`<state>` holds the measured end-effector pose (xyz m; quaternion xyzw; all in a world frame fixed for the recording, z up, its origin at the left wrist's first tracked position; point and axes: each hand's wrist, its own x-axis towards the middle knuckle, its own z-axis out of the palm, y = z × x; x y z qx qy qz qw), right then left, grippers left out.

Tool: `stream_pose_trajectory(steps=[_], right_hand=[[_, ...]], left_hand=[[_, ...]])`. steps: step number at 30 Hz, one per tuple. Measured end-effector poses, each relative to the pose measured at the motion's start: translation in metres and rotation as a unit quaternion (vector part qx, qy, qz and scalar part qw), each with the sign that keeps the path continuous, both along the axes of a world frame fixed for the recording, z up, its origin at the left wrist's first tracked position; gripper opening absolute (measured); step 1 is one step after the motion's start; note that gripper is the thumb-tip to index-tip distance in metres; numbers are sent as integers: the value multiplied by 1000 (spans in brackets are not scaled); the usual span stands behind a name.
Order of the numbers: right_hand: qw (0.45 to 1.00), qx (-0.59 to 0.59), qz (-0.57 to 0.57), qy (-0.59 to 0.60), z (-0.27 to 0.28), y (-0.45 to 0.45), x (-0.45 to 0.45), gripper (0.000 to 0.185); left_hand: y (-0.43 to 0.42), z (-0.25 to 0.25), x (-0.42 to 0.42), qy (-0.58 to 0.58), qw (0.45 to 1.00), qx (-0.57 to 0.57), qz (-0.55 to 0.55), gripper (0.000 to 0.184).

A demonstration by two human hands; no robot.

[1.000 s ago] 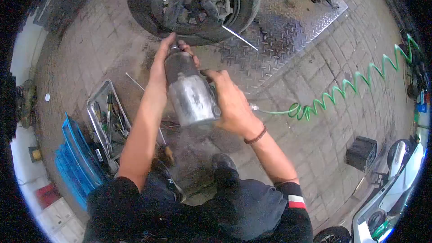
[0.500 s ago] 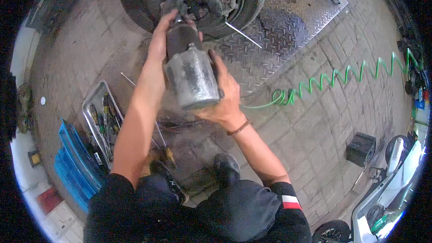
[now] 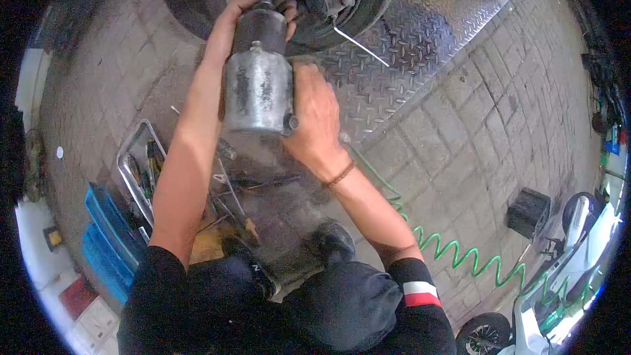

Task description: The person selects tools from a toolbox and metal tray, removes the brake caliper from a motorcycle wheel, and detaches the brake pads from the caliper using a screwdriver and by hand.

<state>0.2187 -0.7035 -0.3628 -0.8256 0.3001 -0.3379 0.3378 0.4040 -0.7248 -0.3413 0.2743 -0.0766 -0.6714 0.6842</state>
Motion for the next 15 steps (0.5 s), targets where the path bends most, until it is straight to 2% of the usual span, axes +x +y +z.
stream_pose_trajectory(steps=[3,5,7,9,11,13,15], right_hand=[[1000,-26,3,8,0,2,10,65],[1000,14,-13,13,3,10,14,66],[1000,8,-20,-10,6,16,20,66],[999,42,-19,-22,4,19,23,67],[998,60,-26,-3,-3,20,23,63],[997,66,-21,-40,-3,19,24,54],[994,84,-15,-64,5,17,25,48]], left_hand=[[0,-4,18,-9,997,-60,-50,44],[2,6,12,-59,998,-12,-34,48],[-1,4,15,-22,998,-27,-48,46],[0,4,15,-59,997,36,-29,45],[0,5,21,-30,998,18,-59,42],[1,11,22,-59,994,55,-73,42],[-4,8,28,-97,990,47,-95,43]])
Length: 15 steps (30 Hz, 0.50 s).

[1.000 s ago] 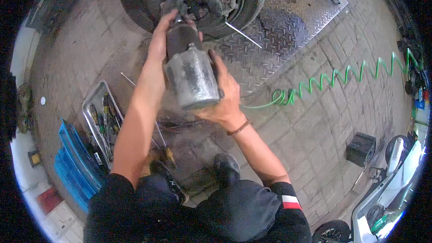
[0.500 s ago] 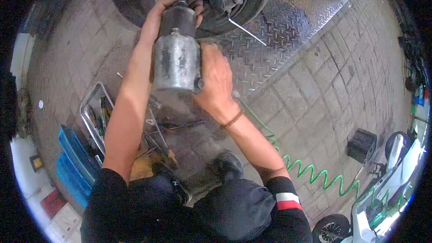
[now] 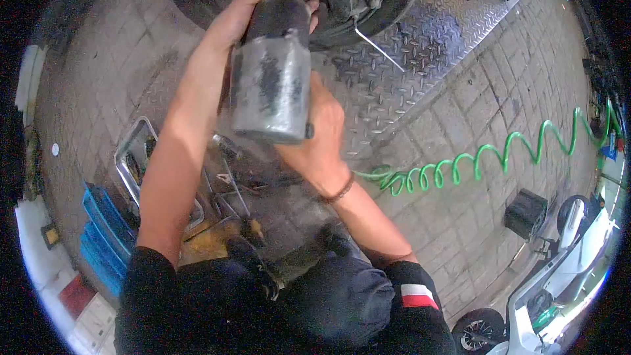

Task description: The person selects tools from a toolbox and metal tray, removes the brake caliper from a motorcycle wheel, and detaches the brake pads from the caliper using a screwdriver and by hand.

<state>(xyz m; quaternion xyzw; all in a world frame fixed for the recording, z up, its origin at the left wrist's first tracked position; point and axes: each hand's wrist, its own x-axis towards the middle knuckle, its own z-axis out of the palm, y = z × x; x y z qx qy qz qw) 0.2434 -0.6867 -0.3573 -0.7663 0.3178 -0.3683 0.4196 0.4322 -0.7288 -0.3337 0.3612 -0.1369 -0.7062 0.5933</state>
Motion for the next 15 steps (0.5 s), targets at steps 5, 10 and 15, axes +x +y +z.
stream_pose_trajectory(steps=[5,10,15], right_hand=[[1000,-7,19,8,20,2,8,46],[999,-18,17,26,16,-1,13,51],[998,-2,13,53,28,2,11,53]], left_hand=[[-13,-15,20,194,974,-47,-108,49],[-5,0,13,164,986,-10,-42,50],[1,1,9,112,992,-36,-40,47]])
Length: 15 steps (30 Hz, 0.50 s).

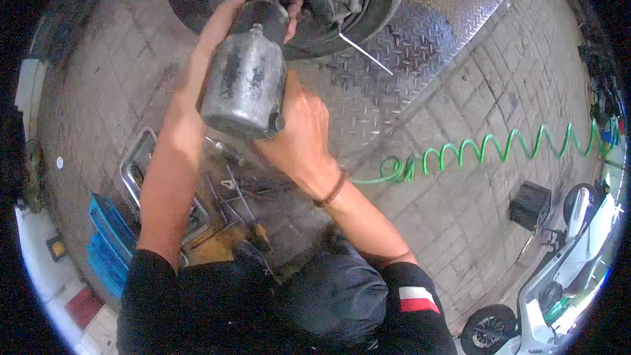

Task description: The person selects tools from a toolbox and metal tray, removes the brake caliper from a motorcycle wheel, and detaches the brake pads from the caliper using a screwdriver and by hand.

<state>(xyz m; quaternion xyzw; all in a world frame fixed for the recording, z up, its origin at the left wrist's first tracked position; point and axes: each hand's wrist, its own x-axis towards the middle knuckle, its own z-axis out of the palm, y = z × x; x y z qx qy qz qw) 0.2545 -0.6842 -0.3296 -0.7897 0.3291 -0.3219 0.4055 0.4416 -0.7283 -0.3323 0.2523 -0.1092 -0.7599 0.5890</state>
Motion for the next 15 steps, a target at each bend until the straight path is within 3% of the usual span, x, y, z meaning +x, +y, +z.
stream_pose_trajectory(steps=[6,9,11,12,15], right_hand=[[999,-2,-20,45,4,10,-13,44],[996,-64,-18,58,12,13,-28,51],[998,1,11,64,12,22,-41,67],[996,19,13,84,20,22,-45,66],[1000,12,1,24,31,13,-47,64]], left_hand=[[17,14,-21,-82,994,25,66,48],[21,12,-22,-36,998,2,52,45],[27,18,-32,-78,996,-26,39,42],[28,28,-41,-55,996,17,66,41],[21,60,-55,-64,992,-9,110,39]])
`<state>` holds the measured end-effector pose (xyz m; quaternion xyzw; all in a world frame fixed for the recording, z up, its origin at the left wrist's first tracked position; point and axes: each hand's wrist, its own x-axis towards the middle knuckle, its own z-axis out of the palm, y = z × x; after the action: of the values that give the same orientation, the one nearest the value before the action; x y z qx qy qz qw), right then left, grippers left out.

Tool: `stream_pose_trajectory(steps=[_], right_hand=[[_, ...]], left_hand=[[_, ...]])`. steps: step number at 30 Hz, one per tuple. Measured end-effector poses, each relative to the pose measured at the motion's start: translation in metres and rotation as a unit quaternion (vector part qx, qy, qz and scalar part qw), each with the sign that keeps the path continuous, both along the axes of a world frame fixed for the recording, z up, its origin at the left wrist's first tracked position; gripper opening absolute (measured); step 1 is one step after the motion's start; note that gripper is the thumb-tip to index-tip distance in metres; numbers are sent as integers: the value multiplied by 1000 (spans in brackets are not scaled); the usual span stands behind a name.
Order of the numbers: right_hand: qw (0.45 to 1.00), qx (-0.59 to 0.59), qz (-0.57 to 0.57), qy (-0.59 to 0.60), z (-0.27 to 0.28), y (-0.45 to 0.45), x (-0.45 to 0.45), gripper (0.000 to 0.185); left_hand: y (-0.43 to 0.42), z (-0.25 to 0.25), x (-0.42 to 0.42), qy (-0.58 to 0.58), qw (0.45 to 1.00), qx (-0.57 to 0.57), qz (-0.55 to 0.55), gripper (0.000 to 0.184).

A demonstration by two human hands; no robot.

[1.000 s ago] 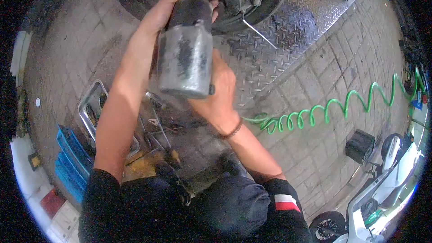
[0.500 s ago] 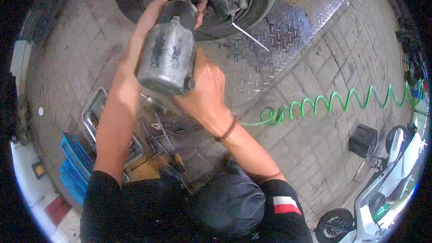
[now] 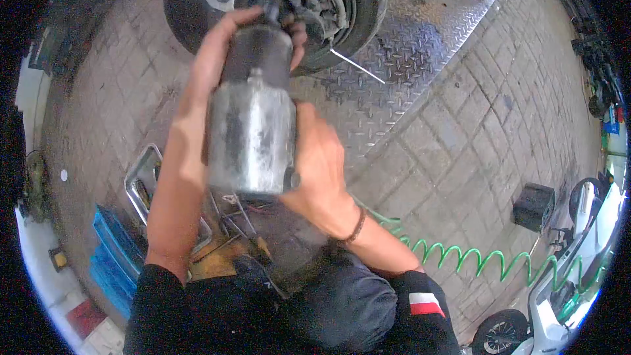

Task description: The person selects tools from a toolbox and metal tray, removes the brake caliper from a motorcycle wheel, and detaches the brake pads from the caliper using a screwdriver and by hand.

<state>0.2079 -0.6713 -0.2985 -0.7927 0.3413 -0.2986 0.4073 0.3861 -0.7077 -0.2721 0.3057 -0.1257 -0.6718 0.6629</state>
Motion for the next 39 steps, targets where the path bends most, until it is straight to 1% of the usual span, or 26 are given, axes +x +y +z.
stream_pose_trajectory(steps=[1,2,4,5,6,8,9,10,12,13,16,17,20,22,25,27,28,29,31,32,33,34,36,38,39], right_hand=[[999,-15,-18,-28,1,-4,3,60],[999,-13,-20,-30,5,-8,4,60],[998,-49,-27,-31,14,-22,5,51],[997,-63,-32,-26,13,-28,5,52],[997,-67,-34,-33,10,-32,7,52],[997,-23,-40,-54,3,-36,12,53],[996,-33,-38,-77,2,-39,15,51],[996,-26,-39,-77,2,-40,17,51],[997,-14,-27,-75,5,-42,18,49],[997,-7,-35,-64,5,-41,19,49],[997,8,-28,-69,6,-38,22,51],[998,-4,-27,-64,5,-37,22,53],[997,-8,-25,-79,1,-35,24,54],[997,3,-33,-70,-1,-34,27,54],[995,-12,-39,-92,-3,-37,30,49],[986,-43,-23,-158,-4,-42,31,41],[987,-42,-20,-154,-1,-43,30,41],[989,-18,-11,-147,4,-44,29,37],[988,30,-15,-151,10,-42,31,30],[987,29,-15,-154,8,-41,32,30],[991,-1,-21,-133,5,-41,33,35],[993,-29,-29,-112,3,-40,34,40],[990,-37,-32,-131,2,-39,35,40],[993,-14,-52,-108,4,-38,33,40],[993,-16,-52,-107,5,-38,31,40]], left_hand=[[-12,-3,13,-29,997,-23,-66,38],[-22,-7,17,-31,997,-21,-68,38],[-40,-8,22,-141,989,37,-29,39],[-49,-15,27,-155,986,38,-50,40],[-51,-8,26,-162,985,34,-51,40],[-50,-2,22,-201,977,40,-53,40],[-54,2,27,-109,986,15,-122,40],[-51,1,26,-109,986,22,-123,40],[-46,4,22,12,997,13,-73,40],[-48,-2,30,31,995,-5,-95,41],[-45,3,34,19,993,4,-119,42],[-45,0,32,4,993,30,-111,41],[-41,5,26,-14,996,46,-79,39],[-43,2,28,-2,996,56,-73,38],[-47,8,28,-96,989,95,-63,37],[-49,19,26,-116,985,103,-76,37],[-49,20,26,-137,980,113,-87,36],[-48,18,26,-135,980,115,-87,36],[-47,18,29,-67,988,76,-115,39],[-48,19,32,-36,990,53,-128,41],[-52,14,42,-18,984,43,-172,42],[-54,10,45,-24,983,43,-175,42],[-54,9,44,8,974,-10,-225,44],[-47,12,33,-3,974,-17,-226,46],[-38,26,15,-59,989,27,-132,43]])
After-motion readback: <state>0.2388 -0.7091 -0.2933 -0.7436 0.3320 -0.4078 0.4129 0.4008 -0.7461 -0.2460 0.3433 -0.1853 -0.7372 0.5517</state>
